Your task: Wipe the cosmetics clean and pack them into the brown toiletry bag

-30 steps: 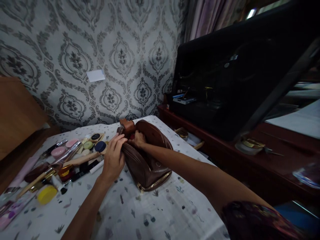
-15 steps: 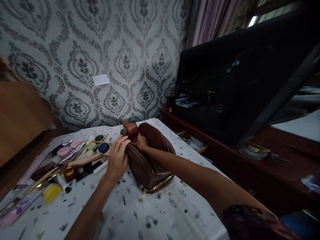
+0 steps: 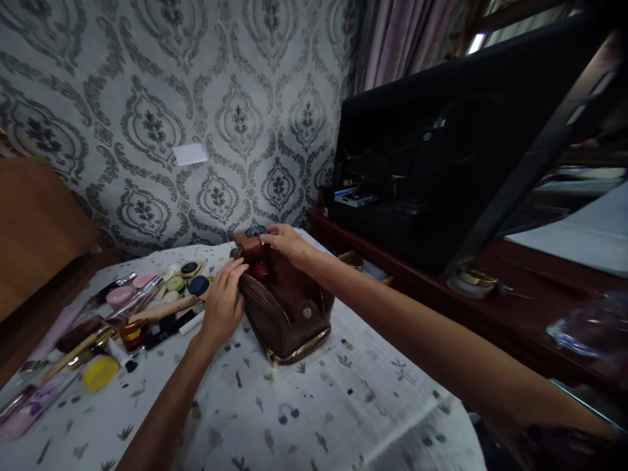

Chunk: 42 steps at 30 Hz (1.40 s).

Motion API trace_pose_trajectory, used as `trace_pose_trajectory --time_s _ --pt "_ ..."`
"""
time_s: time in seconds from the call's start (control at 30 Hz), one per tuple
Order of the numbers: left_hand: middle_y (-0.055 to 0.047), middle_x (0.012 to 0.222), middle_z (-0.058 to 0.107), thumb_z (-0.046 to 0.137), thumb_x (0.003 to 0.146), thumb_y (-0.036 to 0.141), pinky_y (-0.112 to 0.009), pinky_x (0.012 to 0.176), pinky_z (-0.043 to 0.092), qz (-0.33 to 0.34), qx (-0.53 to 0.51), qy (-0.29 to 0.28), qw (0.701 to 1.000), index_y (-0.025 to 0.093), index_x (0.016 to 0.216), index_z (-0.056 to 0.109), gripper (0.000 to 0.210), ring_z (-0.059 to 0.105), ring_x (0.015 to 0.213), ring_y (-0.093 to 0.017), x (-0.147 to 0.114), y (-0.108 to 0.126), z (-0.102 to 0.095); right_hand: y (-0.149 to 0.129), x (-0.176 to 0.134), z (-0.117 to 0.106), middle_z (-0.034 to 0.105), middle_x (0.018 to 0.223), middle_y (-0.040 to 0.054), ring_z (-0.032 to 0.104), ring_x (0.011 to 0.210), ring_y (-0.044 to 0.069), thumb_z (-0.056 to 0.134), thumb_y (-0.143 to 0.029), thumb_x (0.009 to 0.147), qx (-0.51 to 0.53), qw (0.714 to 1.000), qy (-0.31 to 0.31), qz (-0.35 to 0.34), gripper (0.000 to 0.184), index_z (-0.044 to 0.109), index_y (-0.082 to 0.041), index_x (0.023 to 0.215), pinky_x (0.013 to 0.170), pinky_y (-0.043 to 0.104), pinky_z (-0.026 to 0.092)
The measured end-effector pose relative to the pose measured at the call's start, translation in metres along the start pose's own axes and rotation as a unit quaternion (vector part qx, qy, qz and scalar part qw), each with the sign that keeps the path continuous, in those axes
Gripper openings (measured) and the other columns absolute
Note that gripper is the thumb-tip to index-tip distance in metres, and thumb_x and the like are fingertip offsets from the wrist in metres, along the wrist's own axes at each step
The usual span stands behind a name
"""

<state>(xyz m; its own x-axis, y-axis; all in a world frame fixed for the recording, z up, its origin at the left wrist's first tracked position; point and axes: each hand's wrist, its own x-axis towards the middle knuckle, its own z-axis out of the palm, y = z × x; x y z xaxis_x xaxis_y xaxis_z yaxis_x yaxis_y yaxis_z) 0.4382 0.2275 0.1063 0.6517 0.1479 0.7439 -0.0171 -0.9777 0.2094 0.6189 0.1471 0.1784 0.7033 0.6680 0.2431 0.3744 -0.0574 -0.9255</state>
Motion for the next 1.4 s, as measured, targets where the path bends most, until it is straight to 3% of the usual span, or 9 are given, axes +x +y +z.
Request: trace_pose_trajectory --time_s 0.2,0.33,0.47,0.63,0.83,1.0,1.1,1.2,1.4 --pt "-0.011 0.146 0.047 0.040 0.079 0.000 -0.050 0.118 0.033 -0.003 0.001 -0.031 1.000 0.020 0.135 0.046 0.060 0.040 0.140 -0.024 0.006 0.002 -0.004 -0.015 -0.039 -0.036 0.068 0.090 0.0035 0.064 0.081 0.013 0.064 -0.021 0.077 0.159 0.985 -0.058 -0.035 0.021 0.065 -0.014 0.097 0.073 0.024 0.052" --pt "-0.012 0.149 0.044 0.040 0.078 0.001 -0.046 0.120 0.032 -0.011 0.003 -0.051 0.999 0.018 0.137 0.045 0.062 0.038 0.141 -0.023 0.007 0.008 -0.008 -0.006 -0.074 -0.038 0.071 0.097 0.0063 0.066 0.089 0.018 0.060 -0.025 0.083 0.042 0.986 -0.039 -0.155 0.020 0.067 -0.016 0.101 0.082 0.032 0.053" --pt "-0.013 0.153 0.039 0.041 0.077 0.000 -0.041 0.119 0.032 -0.034 -0.004 -0.039 0.999 0.017 0.143 0.038 0.068 0.037 0.142 -0.022 -0.006 0.009 -0.006 0.007 -0.108 -0.027 0.069 0.107 0.0093 0.065 0.097 0.022 0.054 -0.025 0.090 -0.118 0.950 0.001 -0.290 0.021 0.067 -0.019 0.105 0.084 0.036 0.054" --pt "-0.013 0.143 0.047 0.043 0.078 0.002 -0.042 0.111 0.042 -0.092 0.005 -0.044 0.995 0.019 0.132 0.048 0.057 0.046 0.134 -0.024 -0.045 -0.008 -0.007 0.030 -0.136 -0.010 0.068 0.107 0.0097 0.066 0.100 0.023 0.048 -0.020 0.095 -0.168 0.927 -0.009 -0.336 0.026 0.062 -0.020 0.117 0.089 0.038 0.054" --pt "-0.011 0.130 0.054 0.043 0.079 0.001 -0.044 0.107 0.044 -0.141 0.051 -0.049 0.987 0.019 0.115 0.056 0.042 0.050 0.126 -0.024 -0.087 -0.046 -0.029 0.040 -0.161 0.005 0.058 0.128 0.0134 0.055 0.121 0.031 0.055 -0.012 0.089 -0.226 0.874 0.100 -0.418 0.029 0.064 -0.024 0.114 0.098 0.051 0.048" --pt "-0.011 0.126 0.057 0.043 0.079 0.002 -0.045 0.105 0.044 -0.167 0.087 -0.065 0.980 0.019 0.113 0.058 0.040 0.050 0.124 -0.025 -0.104 -0.064 -0.043 0.037 -0.179 0.045 0.062 0.123 0.0117 0.057 0.120 0.028 0.051 -0.004 0.086 -0.153 0.866 0.000 -0.477 0.033 0.066 -0.025 0.108 0.096 0.049 0.051" --pt "-0.010 0.121 0.059 0.043 0.080 0.003 -0.044 0.102 0.045 -0.188 0.118 -0.063 0.973 0.019 0.111 0.059 0.039 0.051 0.119 -0.025 -0.108 -0.069 -0.047 0.040 -0.179 0.085 0.067 0.113 0.0103 0.061 0.111 0.023 0.047 -0.005 0.087 -0.054 0.896 -0.117 -0.424 0.032 0.068 -0.023 0.102 0.092 0.043 0.053" --pt "-0.009 0.116 0.060 0.043 0.079 0.002 -0.043 0.101 0.046 -0.209 0.148 -0.068 0.964 0.019 0.110 0.060 0.040 0.051 0.117 -0.025 -0.110 -0.074 -0.051 0.047 -0.172 0.129 0.071 0.099 0.0082 0.064 0.098 0.022 0.048 -0.009 0.086 0.011 0.936 -0.207 -0.284 0.027 0.070 -0.022 0.095 0.086 0.038 0.053" --pt "-0.008 0.113 0.060 0.044 0.077 0.002 -0.041 0.099 0.047 -0.240 0.190 -0.057 0.950 0.020 0.107 0.061 0.039 0.052 0.112 -0.025 -0.114 -0.085 -0.060 0.068 -0.161 0.177 0.072 0.081 0.0045 0.064 0.077 0.020 0.051 -0.024 0.082 0.094 0.960 -0.255 -0.064 0.019 0.069 -0.018 0.086 0.072 0.031 0.049"
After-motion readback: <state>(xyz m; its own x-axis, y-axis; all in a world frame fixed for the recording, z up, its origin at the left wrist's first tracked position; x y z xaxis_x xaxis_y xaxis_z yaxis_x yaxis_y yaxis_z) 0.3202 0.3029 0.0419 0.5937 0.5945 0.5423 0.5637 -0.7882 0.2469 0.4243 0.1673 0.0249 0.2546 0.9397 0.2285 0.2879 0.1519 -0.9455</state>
